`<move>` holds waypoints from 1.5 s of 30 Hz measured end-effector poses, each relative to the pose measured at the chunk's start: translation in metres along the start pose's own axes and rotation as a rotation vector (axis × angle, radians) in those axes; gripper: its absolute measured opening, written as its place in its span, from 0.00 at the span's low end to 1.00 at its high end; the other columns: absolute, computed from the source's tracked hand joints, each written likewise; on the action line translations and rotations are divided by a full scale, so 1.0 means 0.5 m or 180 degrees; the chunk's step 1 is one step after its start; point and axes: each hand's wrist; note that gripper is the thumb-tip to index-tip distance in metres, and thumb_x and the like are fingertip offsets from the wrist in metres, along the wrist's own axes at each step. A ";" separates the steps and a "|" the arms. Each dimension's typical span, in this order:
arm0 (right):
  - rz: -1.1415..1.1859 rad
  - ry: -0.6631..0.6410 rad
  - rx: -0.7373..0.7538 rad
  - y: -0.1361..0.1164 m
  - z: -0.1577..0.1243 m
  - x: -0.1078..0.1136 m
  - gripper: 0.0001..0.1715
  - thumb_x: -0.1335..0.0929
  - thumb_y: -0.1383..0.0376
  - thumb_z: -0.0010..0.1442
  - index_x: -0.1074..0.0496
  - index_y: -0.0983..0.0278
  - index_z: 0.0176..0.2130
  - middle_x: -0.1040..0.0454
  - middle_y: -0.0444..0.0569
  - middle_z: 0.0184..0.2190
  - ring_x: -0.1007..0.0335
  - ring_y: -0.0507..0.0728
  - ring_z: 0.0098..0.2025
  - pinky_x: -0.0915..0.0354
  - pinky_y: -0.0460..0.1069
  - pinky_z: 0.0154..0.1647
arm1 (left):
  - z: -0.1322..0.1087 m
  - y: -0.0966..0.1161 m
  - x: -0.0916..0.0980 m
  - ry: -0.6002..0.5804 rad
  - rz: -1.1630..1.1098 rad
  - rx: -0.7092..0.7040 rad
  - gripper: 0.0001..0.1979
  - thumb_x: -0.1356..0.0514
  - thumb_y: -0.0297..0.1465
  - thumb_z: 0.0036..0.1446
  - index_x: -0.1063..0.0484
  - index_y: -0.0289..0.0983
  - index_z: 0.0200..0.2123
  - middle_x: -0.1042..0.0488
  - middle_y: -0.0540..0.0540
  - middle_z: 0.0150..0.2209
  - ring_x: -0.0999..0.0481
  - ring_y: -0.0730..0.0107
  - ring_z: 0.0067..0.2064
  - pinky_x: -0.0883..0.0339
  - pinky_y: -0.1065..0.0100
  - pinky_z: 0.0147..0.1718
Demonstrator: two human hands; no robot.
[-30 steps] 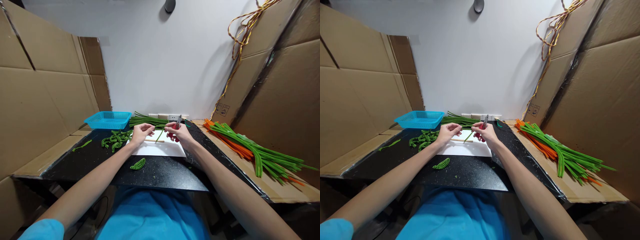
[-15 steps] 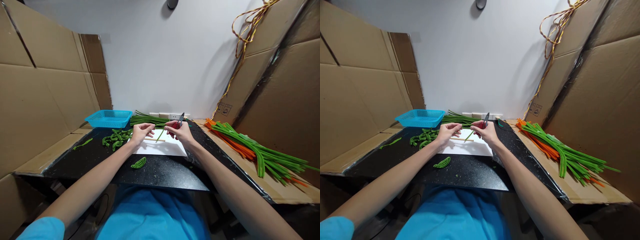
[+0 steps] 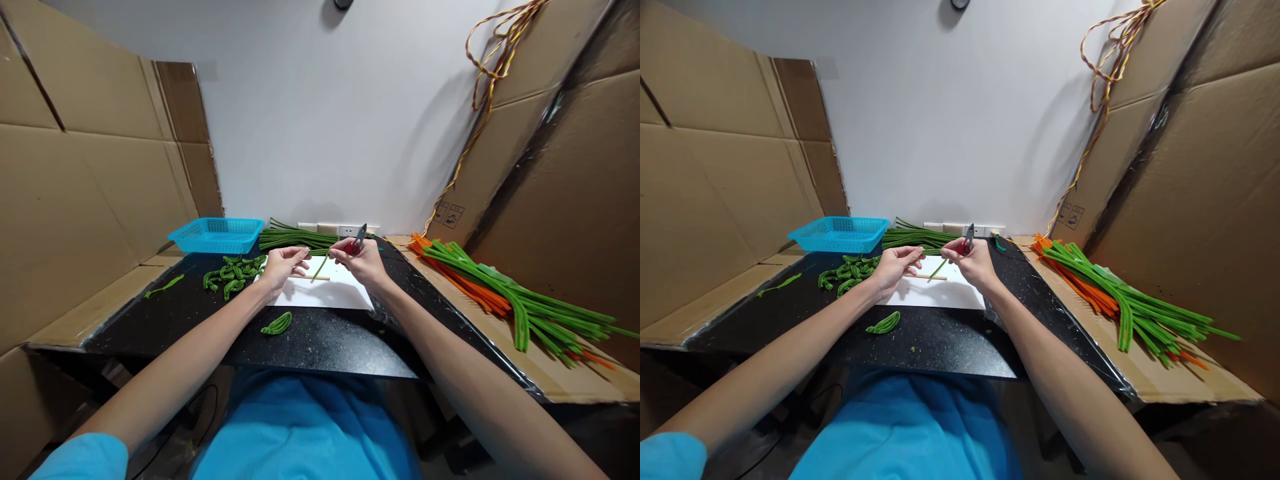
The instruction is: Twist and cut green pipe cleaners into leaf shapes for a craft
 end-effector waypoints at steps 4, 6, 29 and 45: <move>-0.0096 -0.0015 0.0066 -0.002 -0.001 0.003 0.19 0.21 0.52 0.53 0.19 0.65 0.33 0.21 0.51 0.28 0.27 0.55 0.29 0.33 0.50 0.29 | -0.001 0.000 0.001 -0.0026 0.0031 0.0052 0.18 0.22 0.38 0.49 0.18 0.30 0.36 0.17 0.38 0.33 0.20 0.68 0.31 0.27 0.71 0.25; -0.0137 0.0005 -0.0014 -0.004 -0.001 0.002 0.20 0.21 0.51 0.53 0.19 0.65 0.34 0.21 0.52 0.28 0.27 0.56 0.29 0.34 0.50 0.27 | 0.000 -0.001 0.001 -0.0036 0.0046 0.0026 0.18 0.22 0.38 0.48 0.18 0.30 0.36 0.17 0.38 0.34 0.20 0.67 0.32 0.26 0.70 0.26; 0.0139 0.0265 -0.0378 -0.042 -0.011 0.000 0.23 0.19 0.51 0.48 0.20 0.65 0.36 0.26 0.48 0.25 0.36 0.52 0.25 0.43 0.48 0.22 | 0.003 0.000 -0.001 -0.0250 0.0249 -0.0481 0.28 0.22 0.49 0.42 0.19 0.31 0.34 0.19 0.40 0.31 0.24 0.69 0.29 0.29 0.71 0.21; 0.0083 0.0468 -0.0231 -0.014 0.002 0.010 0.18 0.20 0.55 0.49 0.18 0.65 0.35 0.21 0.52 0.30 0.27 0.57 0.32 0.33 0.50 0.28 | -0.011 0.023 -0.004 -0.0446 -0.0170 -0.0154 0.14 0.33 0.38 0.57 0.19 0.33 0.41 0.17 0.36 0.38 0.20 0.65 0.33 0.28 0.71 0.22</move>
Point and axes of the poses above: each hand's wrist, its own z-axis towards the middle knuckle, its own x-axis out of the back of the hand, y = z × x
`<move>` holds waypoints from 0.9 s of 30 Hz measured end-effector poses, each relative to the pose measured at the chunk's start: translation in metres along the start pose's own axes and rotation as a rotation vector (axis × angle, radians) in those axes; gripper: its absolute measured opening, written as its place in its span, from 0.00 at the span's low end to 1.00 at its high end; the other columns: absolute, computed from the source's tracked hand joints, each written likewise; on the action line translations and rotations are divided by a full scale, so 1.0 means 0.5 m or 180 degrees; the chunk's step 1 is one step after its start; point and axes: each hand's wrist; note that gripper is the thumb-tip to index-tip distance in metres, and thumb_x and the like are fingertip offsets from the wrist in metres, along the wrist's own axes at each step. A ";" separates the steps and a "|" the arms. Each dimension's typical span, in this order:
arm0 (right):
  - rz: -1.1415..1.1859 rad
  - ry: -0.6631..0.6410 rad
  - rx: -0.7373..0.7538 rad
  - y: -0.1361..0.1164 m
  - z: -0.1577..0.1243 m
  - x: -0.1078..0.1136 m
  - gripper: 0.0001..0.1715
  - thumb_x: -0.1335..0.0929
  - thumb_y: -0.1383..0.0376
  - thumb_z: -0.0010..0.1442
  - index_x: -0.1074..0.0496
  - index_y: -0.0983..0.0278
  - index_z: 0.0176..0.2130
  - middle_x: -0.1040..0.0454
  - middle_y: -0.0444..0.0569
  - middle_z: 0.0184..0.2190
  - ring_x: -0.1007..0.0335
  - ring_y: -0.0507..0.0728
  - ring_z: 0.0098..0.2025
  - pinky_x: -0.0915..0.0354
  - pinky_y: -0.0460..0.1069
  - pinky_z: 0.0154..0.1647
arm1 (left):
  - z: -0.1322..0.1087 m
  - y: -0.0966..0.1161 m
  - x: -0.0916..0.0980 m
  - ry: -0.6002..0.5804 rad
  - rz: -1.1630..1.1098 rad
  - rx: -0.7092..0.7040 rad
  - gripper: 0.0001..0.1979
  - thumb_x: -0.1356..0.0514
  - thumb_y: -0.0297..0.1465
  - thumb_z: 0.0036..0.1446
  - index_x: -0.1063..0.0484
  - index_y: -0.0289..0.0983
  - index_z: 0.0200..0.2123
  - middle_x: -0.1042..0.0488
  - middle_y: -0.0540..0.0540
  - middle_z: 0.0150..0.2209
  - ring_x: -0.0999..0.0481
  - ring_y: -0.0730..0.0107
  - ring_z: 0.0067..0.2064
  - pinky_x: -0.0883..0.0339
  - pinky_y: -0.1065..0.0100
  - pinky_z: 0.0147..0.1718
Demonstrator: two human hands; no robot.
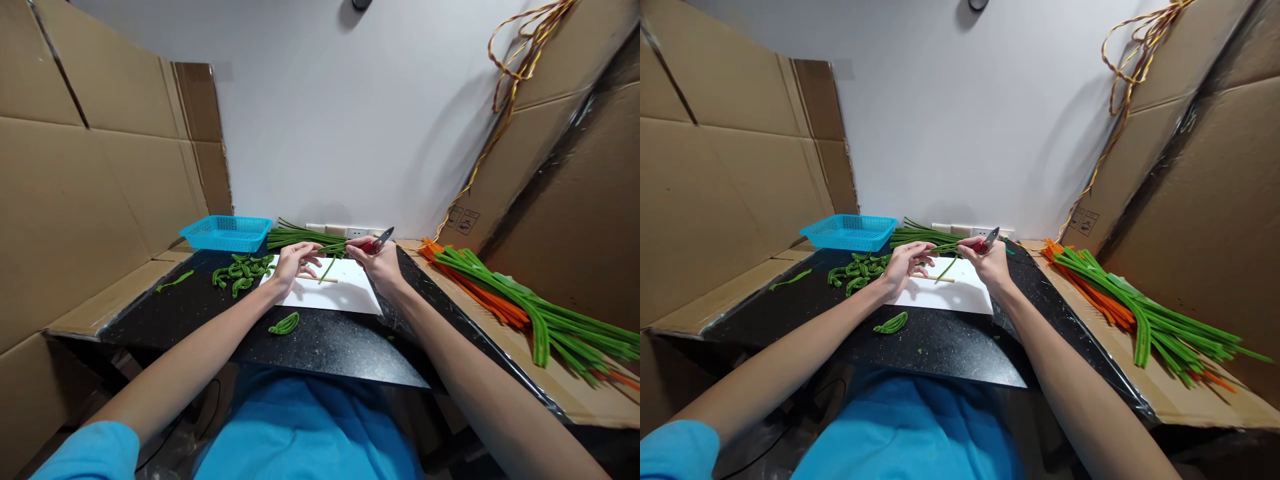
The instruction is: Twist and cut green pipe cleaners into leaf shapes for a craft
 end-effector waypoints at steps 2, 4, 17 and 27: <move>0.0005 -0.0013 0.0021 0.004 0.002 0.001 0.18 0.20 0.55 0.49 0.19 0.64 0.35 0.21 0.51 0.30 0.26 0.57 0.33 0.31 0.51 0.30 | -0.001 0.000 0.000 0.0020 0.0121 -0.0084 0.15 0.30 0.37 0.54 0.19 0.34 0.42 0.17 0.38 0.38 0.20 0.66 0.32 0.29 0.72 0.20; 0.0006 -0.0024 0.0046 0.006 0.003 0.003 0.18 0.20 0.55 0.49 0.19 0.64 0.35 0.21 0.51 0.30 0.26 0.57 0.33 0.30 0.51 0.31 | -0.001 -0.003 0.000 0.0008 0.0275 -0.0238 0.18 0.27 0.37 0.51 0.18 0.35 0.44 0.17 0.39 0.38 0.21 0.67 0.31 0.30 0.72 0.19; -0.0009 -0.0185 0.0112 -0.008 0.001 0.011 0.16 0.20 0.56 0.49 0.19 0.63 0.34 0.24 0.49 0.28 0.31 0.55 0.30 0.36 0.50 0.29 | 0.008 -0.013 -0.001 0.0139 0.0440 -0.0625 0.20 0.23 0.41 0.45 0.16 0.32 0.36 0.17 0.39 0.35 0.24 0.69 0.29 0.29 0.70 0.20; -0.0129 -0.0176 -0.0041 -0.012 -0.006 0.003 0.19 0.21 0.54 0.52 0.18 0.66 0.38 0.28 0.46 0.23 0.40 0.50 0.23 0.46 0.48 0.22 | -0.001 -0.005 -0.002 0.0035 0.0981 -0.0746 0.15 0.30 0.38 0.54 0.17 0.33 0.40 0.17 0.39 0.37 0.22 0.67 0.32 0.29 0.69 0.24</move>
Point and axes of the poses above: each hand's wrist, its own z-axis towards the middle knuckle, its own x-axis out of the back of the hand, y = z × x
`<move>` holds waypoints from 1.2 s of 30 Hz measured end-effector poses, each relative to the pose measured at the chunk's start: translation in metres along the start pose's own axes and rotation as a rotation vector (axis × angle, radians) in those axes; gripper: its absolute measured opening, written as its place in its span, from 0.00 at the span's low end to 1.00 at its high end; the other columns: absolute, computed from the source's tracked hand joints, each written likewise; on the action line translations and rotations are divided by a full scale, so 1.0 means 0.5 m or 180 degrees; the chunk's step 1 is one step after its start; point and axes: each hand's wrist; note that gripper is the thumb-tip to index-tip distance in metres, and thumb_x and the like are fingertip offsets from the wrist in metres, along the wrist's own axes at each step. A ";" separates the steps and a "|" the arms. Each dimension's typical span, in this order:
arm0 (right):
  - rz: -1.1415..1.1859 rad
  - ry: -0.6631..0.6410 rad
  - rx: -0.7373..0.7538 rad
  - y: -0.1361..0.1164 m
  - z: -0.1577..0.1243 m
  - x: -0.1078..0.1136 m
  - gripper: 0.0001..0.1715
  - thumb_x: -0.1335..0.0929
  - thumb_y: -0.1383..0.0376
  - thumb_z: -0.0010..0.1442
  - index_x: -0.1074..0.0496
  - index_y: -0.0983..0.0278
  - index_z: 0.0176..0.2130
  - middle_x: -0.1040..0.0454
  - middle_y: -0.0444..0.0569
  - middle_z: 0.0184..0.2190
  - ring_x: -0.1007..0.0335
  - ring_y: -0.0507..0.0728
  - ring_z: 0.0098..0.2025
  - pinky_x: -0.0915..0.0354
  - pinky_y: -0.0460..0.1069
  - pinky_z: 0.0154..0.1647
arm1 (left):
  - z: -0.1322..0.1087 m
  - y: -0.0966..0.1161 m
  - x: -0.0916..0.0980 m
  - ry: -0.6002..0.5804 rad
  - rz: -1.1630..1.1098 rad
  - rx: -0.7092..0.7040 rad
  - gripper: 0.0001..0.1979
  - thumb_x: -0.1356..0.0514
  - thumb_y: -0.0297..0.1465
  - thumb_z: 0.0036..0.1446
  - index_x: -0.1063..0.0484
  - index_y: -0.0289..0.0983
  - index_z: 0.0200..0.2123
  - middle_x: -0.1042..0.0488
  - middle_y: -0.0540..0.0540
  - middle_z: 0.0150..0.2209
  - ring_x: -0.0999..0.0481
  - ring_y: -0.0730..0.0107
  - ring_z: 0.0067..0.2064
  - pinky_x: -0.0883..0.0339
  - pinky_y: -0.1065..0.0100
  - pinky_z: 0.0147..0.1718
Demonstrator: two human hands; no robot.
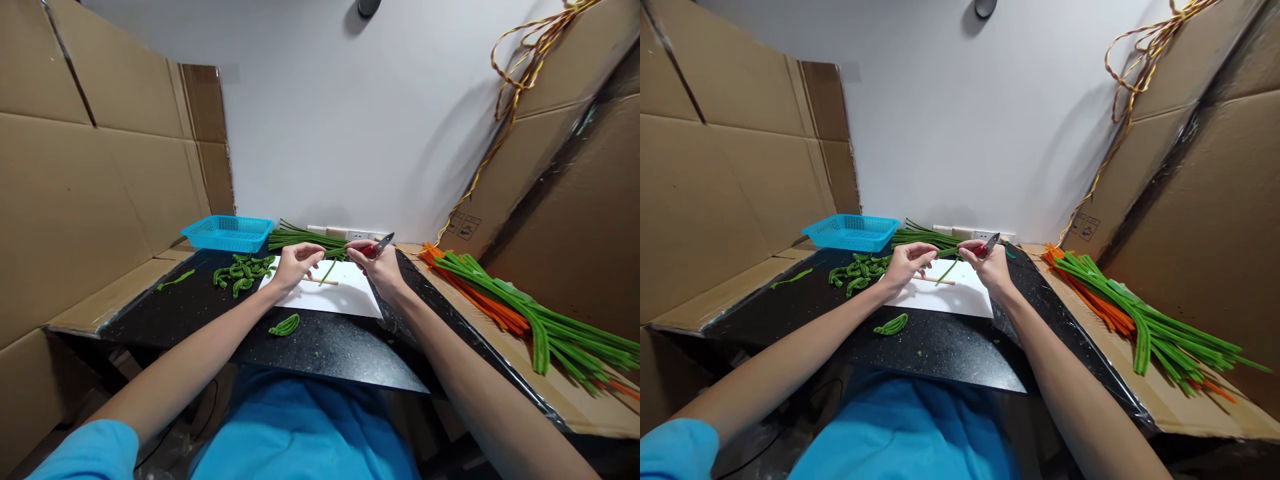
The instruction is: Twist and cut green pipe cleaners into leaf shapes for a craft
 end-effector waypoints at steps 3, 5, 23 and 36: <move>-0.0109 -0.0154 0.0049 0.004 -0.002 -0.003 0.23 0.21 0.51 0.51 0.17 0.67 0.38 0.25 0.48 0.25 0.37 0.51 0.25 0.43 0.47 0.23 | -0.007 0.002 -0.002 -0.0144 0.0839 -0.0472 0.12 0.32 0.37 0.59 0.17 0.35 0.42 0.16 0.41 0.40 0.20 0.65 0.38 0.28 0.67 0.33; -0.0150 -0.0268 0.0082 0.007 -0.003 -0.007 0.25 0.20 0.50 0.51 0.17 0.68 0.38 0.24 0.50 0.26 0.36 0.52 0.26 0.42 0.48 0.23 | -0.011 0.002 -0.006 -0.0257 0.1143 -0.0628 0.11 0.33 0.36 0.61 0.17 0.36 0.43 0.16 0.42 0.40 0.20 0.64 0.40 0.29 0.67 0.37; -0.0335 -0.0760 0.0110 0.004 -0.009 -0.016 0.25 0.22 0.48 0.55 0.19 0.69 0.34 0.24 0.50 0.26 0.36 0.52 0.25 0.41 0.48 0.25 | -0.009 -0.013 -0.014 -0.0991 -0.0206 0.0294 0.14 0.36 0.39 0.66 0.34 0.36 0.43 0.19 0.42 0.32 0.17 0.65 0.33 0.26 0.69 0.29; -0.0376 -0.0921 0.0064 0.005 -0.010 -0.021 0.25 0.22 0.47 0.54 0.24 0.66 0.31 0.26 0.47 0.23 0.31 0.54 0.26 0.37 0.48 0.27 | -0.010 -0.014 -0.018 -0.0944 0.0195 -0.0074 0.16 0.38 0.44 0.66 0.31 0.35 0.37 0.29 0.51 0.25 0.33 0.75 0.25 0.40 0.73 0.24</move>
Point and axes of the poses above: each hand's wrist, its own z-axis towards the middle knuckle, its own x-axis out of the back of the hand, y = z × x
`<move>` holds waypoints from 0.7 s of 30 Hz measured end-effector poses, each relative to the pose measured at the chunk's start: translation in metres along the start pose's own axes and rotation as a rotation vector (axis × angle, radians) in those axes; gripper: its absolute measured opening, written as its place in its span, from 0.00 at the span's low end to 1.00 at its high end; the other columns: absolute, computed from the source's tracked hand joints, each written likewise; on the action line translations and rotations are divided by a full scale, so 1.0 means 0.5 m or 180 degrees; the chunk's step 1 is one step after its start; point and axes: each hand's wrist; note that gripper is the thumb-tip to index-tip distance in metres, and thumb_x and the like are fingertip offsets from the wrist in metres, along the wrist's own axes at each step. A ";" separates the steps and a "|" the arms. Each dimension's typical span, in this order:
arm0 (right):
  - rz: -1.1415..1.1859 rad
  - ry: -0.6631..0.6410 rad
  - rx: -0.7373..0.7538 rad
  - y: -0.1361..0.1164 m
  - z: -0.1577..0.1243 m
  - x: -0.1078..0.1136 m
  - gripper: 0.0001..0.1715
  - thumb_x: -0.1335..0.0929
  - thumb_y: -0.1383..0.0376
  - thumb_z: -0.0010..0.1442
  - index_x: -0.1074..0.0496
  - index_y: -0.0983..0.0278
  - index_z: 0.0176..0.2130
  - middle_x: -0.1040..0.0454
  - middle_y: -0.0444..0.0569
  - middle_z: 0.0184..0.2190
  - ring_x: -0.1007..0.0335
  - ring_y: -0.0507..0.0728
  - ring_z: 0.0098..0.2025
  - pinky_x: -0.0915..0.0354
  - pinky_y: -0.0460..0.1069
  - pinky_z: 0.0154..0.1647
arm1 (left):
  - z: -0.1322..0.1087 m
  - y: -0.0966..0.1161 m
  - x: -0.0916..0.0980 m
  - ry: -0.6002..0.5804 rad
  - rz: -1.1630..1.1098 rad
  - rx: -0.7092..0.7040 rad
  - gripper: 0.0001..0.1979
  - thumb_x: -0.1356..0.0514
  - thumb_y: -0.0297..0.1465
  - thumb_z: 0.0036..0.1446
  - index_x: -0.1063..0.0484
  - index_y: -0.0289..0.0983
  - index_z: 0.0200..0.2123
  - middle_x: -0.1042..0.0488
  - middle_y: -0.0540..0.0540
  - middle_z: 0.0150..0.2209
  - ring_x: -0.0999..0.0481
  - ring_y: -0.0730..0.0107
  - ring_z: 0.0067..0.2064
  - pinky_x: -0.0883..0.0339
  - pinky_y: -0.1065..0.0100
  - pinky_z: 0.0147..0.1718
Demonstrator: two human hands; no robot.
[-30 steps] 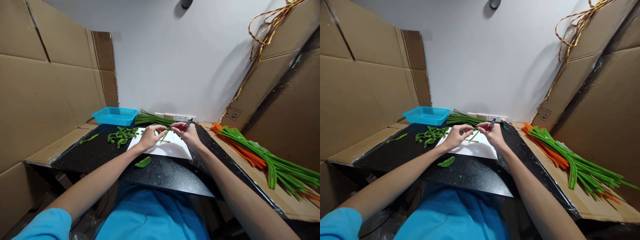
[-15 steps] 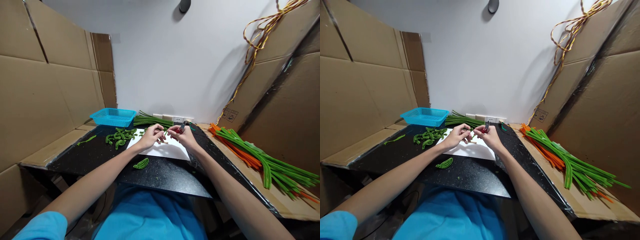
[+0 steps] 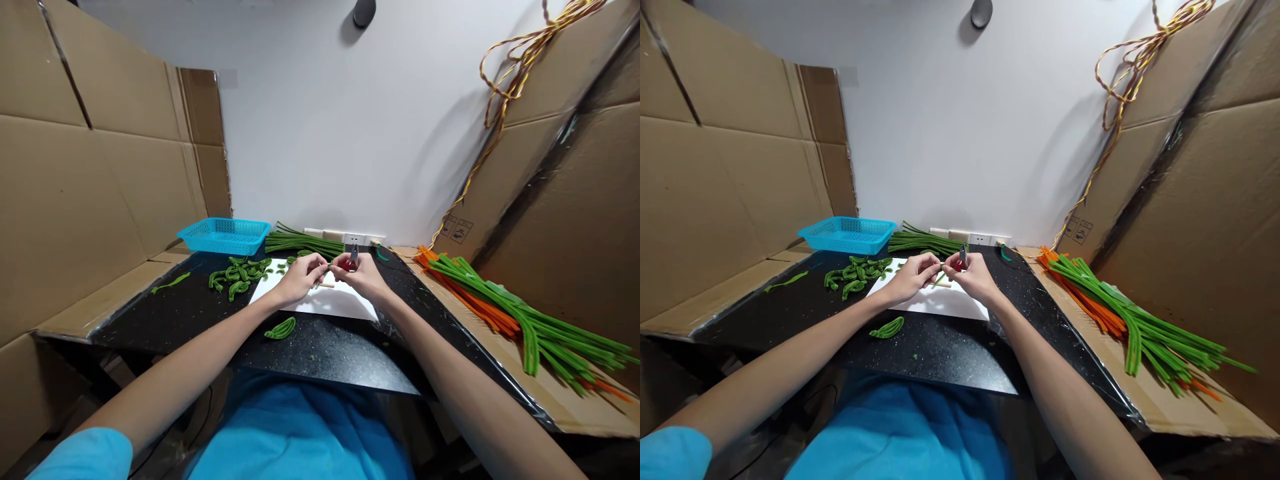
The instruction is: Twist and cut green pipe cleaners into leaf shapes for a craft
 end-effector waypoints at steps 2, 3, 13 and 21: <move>0.0144 -0.0107 -0.0078 -0.006 -0.002 -0.001 0.25 0.23 0.46 0.56 0.24 0.66 0.33 0.26 0.46 0.23 0.31 0.53 0.24 0.37 0.47 0.24 | 0.001 0.002 0.001 0.0066 -0.0066 -0.0047 0.17 0.37 0.44 0.65 0.31 0.35 0.36 0.32 0.52 0.25 0.35 0.75 0.26 0.42 0.73 0.25; 0.0190 -0.0150 -0.0151 -0.009 -0.003 0.000 0.26 0.24 0.45 0.57 0.25 0.66 0.35 0.26 0.46 0.23 0.31 0.52 0.22 0.39 0.46 0.21 | 0.002 0.003 0.002 0.0104 -0.0191 -0.0019 0.17 0.37 0.45 0.65 0.32 0.36 0.37 0.34 0.53 0.24 0.36 0.76 0.25 0.43 0.73 0.24; -0.1272 -0.0209 0.0194 0.011 -0.013 0.023 0.32 0.23 0.40 0.53 0.31 0.63 0.24 0.27 0.46 0.18 0.30 0.54 0.20 0.40 0.47 0.21 | 0.007 0.022 0.007 0.0035 -0.1470 0.0363 0.23 0.29 0.46 0.57 0.35 0.38 0.39 0.46 0.60 0.23 0.47 0.81 0.21 0.55 0.76 0.22; -0.1420 -0.0023 0.0262 0.008 -0.010 0.011 0.38 0.27 0.34 0.55 0.36 0.61 0.21 0.32 0.45 0.16 0.38 0.52 0.20 0.45 0.48 0.23 | 0.007 0.020 0.007 0.0174 -0.1491 0.0650 0.17 0.32 0.42 0.61 0.32 0.35 0.37 0.47 0.59 0.22 0.47 0.82 0.20 0.55 0.76 0.21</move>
Point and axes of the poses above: each hand's wrist, its own z-axis towards the middle knuckle, its own x-axis out of the back of the hand, y = z × x
